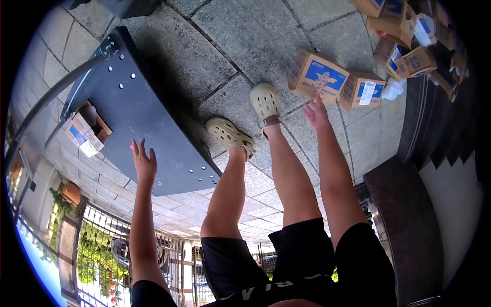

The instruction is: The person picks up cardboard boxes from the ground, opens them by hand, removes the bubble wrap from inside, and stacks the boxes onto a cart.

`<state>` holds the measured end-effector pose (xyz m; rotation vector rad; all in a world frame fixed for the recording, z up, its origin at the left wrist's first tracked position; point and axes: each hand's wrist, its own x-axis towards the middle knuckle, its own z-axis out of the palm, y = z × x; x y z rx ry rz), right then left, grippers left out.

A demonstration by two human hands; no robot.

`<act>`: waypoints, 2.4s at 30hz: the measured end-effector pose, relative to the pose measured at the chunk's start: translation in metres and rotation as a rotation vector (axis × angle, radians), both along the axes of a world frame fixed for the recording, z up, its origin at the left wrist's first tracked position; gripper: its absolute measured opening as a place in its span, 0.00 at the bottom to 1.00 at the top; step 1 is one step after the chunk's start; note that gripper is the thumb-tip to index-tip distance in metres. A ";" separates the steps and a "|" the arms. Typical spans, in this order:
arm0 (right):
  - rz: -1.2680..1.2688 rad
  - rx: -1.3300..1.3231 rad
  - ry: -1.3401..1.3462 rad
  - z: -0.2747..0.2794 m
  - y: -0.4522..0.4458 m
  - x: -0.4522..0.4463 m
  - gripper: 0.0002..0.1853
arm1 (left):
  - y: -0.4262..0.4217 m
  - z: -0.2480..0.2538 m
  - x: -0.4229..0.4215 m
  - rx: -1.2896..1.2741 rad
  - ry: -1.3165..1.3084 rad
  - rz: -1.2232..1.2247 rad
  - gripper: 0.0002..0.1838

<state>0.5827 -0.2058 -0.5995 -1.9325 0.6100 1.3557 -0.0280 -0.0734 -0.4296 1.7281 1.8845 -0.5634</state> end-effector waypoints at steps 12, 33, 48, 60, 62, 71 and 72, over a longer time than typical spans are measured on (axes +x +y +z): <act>-0.481 0.022 0.058 -0.041 0.018 0.005 0.34 | -0.061 0.004 0.049 -0.045 -0.171 0.184 0.21; 1.046 0.644 0.234 0.276 0.217 -0.256 0.15 | -0.092 0.120 0.110 -0.034 -0.646 0.828 0.18; 1.336 0.640 0.434 0.241 0.338 -0.510 0.27 | -0.273 0.142 0.013 0.036 -0.511 1.377 0.20; 1.632 0.283 -0.205 0.184 0.215 -0.227 0.30 | -0.302 0.136 0.045 -0.063 -0.574 1.295 0.20; 1.534 0.167 -0.284 0.201 0.173 -0.167 0.27 | -0.289 0.129 0.048 -0.079 -0.581 1.232 0.20; 1.627 -0.111 -0.436 0.231 0.000 0.027 0.24 | -0.194 0.138 0.049 -0.160 -0.700 1.166 0.18; 1.590 -0.084 -0.490 0.227 -0.018 0.041 0.24 | -0.189 0.138 0.053 -0.155 -0.703 1.156 0.17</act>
